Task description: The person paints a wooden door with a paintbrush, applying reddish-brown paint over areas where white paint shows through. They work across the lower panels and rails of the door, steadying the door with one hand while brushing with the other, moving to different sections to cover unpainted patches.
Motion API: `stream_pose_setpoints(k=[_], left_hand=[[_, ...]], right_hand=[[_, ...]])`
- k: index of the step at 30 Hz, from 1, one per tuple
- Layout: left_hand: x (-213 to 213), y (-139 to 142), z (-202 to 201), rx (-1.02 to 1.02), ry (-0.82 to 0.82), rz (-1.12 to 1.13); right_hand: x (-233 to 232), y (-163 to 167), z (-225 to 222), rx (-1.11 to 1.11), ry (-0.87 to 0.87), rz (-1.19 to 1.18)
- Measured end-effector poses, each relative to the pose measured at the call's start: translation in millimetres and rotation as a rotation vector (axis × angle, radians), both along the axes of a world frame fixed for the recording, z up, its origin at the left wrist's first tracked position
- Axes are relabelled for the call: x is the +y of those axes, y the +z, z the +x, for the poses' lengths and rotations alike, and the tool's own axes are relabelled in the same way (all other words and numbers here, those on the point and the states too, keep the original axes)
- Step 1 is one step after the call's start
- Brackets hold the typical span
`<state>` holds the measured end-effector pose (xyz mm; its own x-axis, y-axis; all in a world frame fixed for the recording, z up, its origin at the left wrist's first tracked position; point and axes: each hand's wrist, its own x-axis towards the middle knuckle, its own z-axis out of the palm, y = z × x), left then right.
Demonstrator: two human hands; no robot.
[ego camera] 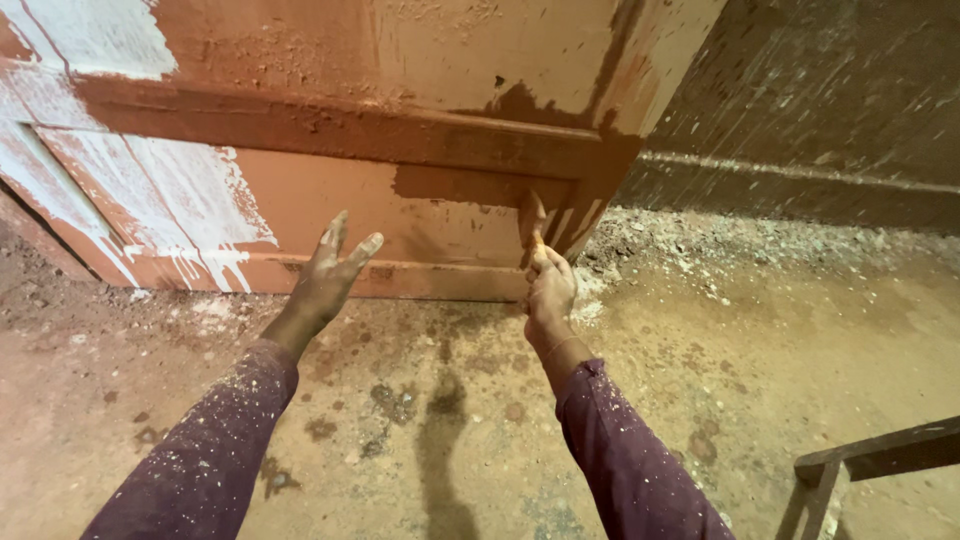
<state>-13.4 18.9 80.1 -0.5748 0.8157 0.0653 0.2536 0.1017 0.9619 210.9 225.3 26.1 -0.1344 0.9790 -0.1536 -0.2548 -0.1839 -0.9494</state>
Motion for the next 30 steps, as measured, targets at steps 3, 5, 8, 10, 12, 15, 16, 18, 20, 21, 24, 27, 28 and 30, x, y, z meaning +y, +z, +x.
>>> stream_pose_setpoints(k=[3, 5, 8, 10, 12, 15, 16, 18, 20, 21, 24, 27, 28, 30], left_hand=[[1.0, -3.4, -2.5, 0.013, 0.038, -0.08], [2.6, -6.4, -2.9, 0.007, 0.038, -0.054], [4.4, -10.8, -3.3, 0.002, 0.027, -0.029], [4.2, -13.7, -3.9, -0.005, 0.017, -0.019], [2.7, -16.9, -4.1, -0.022, 0.007, -0.015], [0.7, -18.6, -4.1, 0.014, 0.048, -0.088], [0.3, -18.1, -3.2, 0.009, 0.049, -0.073], [-0.3, -15.1, 0.5, 0.0, 0.053, -0.045], [-2.1, -9.8, 4.8, 0.022, 0.07, -0.111], [-2.7, -6.7, 7.3, 0.034, 0.077, -0.143], [-7.8, -0.5, 13.6, 0.005, 0.081, -0.279], [-9.6, 0.2, 13.2, 0.113, 0.067, -0.151], [-9.4, -1.0, 11.4, 0.127, 0.068, -0.123], [-8.9, -5.4, 6.8, 0.15, 0.07, -0.065]], right_hand=[[4.1, -8.2, -12.1, 0.107, -0.117, 0.147], [9.1, -8.1, -14.0, 0.134, -0.189, 0.092], [9.3, -1.2, -8.9, 0.123, -0.174, 0.06], [3.1, 6.1, -4.0, 0.077, -0.091, 0.055], [-7.1, 12.6, -0.7, 0.005, 0.024, 0.045], [-22.4, 17.9, -6.4, -0.006, 0.104, -0.002], [-25.4, 18.9, -9.1, -0.019, 0.119, 0.003], [-29.2, 19.3, -15.5, -0.043, 0.15, 0.011], [-29.4, 19.1, -20.6, -0.01, 0.072, 0.085], [-28.3, 19.1, -21.9, 0.007, 0.032, 0.123], [-23.4, 19.6, -20.1, -0.117, -0.187, 0.184], [-20.8, 19.8, -19.1, -0.113, -0.118, 0.152], [-21.6, 19.0, -21.4, -0.131, -0.116, 0.173], [-25.9, 15.9, -30.7, -0.173, -0.111, 0.217]])
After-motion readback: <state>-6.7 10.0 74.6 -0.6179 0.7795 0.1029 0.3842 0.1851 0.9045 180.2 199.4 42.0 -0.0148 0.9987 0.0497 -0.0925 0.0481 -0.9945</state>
